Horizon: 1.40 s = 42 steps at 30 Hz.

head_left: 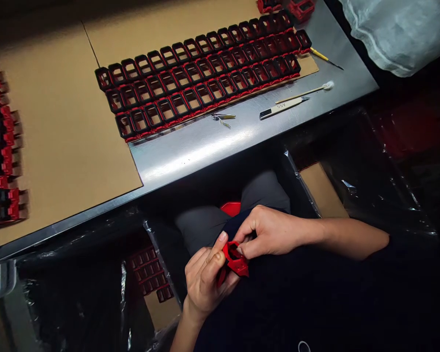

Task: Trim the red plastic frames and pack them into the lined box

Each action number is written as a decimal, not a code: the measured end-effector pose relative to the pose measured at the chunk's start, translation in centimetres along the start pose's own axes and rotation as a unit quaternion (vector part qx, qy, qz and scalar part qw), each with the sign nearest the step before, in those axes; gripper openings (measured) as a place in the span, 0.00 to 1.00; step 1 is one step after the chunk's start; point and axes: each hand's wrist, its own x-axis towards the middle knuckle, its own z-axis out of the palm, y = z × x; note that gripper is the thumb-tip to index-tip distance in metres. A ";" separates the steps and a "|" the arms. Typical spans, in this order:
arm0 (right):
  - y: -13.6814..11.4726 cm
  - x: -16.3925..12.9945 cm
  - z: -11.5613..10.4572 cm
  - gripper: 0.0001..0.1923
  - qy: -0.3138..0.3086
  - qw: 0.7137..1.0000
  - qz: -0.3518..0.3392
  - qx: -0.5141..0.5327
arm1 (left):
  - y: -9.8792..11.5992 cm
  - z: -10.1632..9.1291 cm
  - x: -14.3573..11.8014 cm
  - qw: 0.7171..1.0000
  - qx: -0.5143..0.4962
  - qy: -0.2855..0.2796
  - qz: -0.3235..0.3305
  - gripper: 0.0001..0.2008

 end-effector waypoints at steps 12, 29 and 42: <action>0.0 0.2 0.1 0.11 0.000 1.000 0.006 -0.012 | -0.1 -0.1 -0.2 1.000 -0.009 -0.003 0.000 0.33; 0.3 -0.6 -0.4 0.14 -0.016 0.999 -0.030 -0.014 | -0.1 -0.1 0.4 1.000 -0.013 -0.007 0.001 0.31; 0.9 -0.5 -0.5 0.15 -0.024 1.000 -0.007 0.019 | -0.3 -0.1 0.3 1.000 -0.015 -0.019 0.004 0.26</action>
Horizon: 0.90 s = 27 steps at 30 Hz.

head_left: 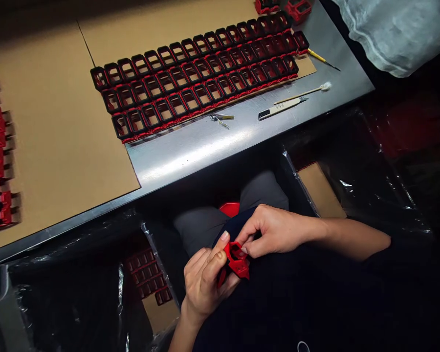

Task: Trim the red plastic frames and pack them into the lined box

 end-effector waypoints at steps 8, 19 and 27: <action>0.2 0.0 0.1 0.14 0.017 1.000 0.009 -0.007 | 0.1 -0.1 0.4 1.000 -0.004 -0.003 0.002 0.27; 2.2 0.8 0.5 0.14 -0.035 0.964 0.039 0.262 | -0.4 3.0 -2.1 0.964 -0.184 0.090 -0.171 0.42; 3.3 1.4 1.7 0.19 0.031 0.968 0.051 0.244 | 0.4 3.9 -1.3 0.885 -0.364 0.095 -0.276 0.35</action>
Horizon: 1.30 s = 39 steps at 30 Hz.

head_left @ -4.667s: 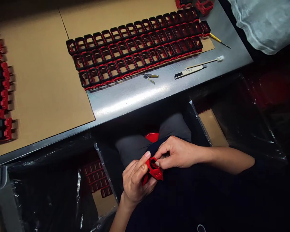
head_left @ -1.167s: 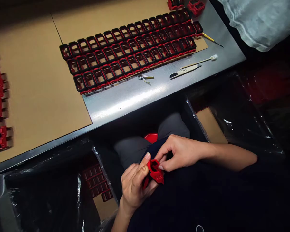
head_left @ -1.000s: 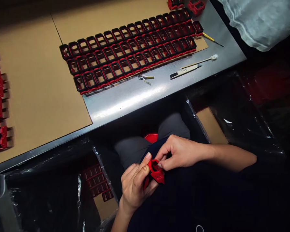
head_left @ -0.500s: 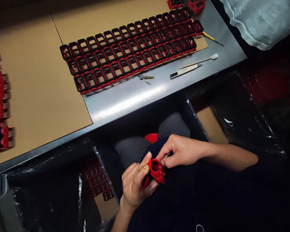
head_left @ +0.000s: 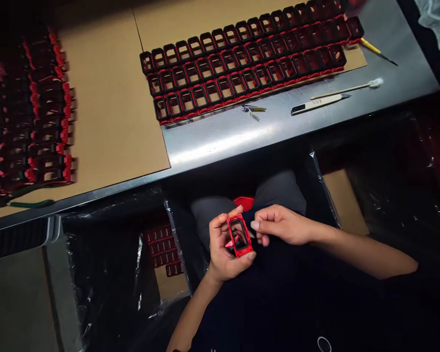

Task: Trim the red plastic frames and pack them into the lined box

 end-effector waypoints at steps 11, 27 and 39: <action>0.0 -0.4 -0.5 0.20 -0.058 0.995 -0.038 0.072 | 0.1 -0.2 0.5 0.998 0.049 -0.030 0.038 0.35; 0.7 -0.1 -0.6 0.22 -0.043 0.996 -0.037 0.065 | -0.3 -0.2 0.0 0.998 0.055 0.007 0.014 0.37; 0.9 0.2 -0.6 0.25 -0.046 0.996 -0.021 0.076 | -0.3 -0.5 -0.4 0.993 0.116 0.005 -0.025 0.38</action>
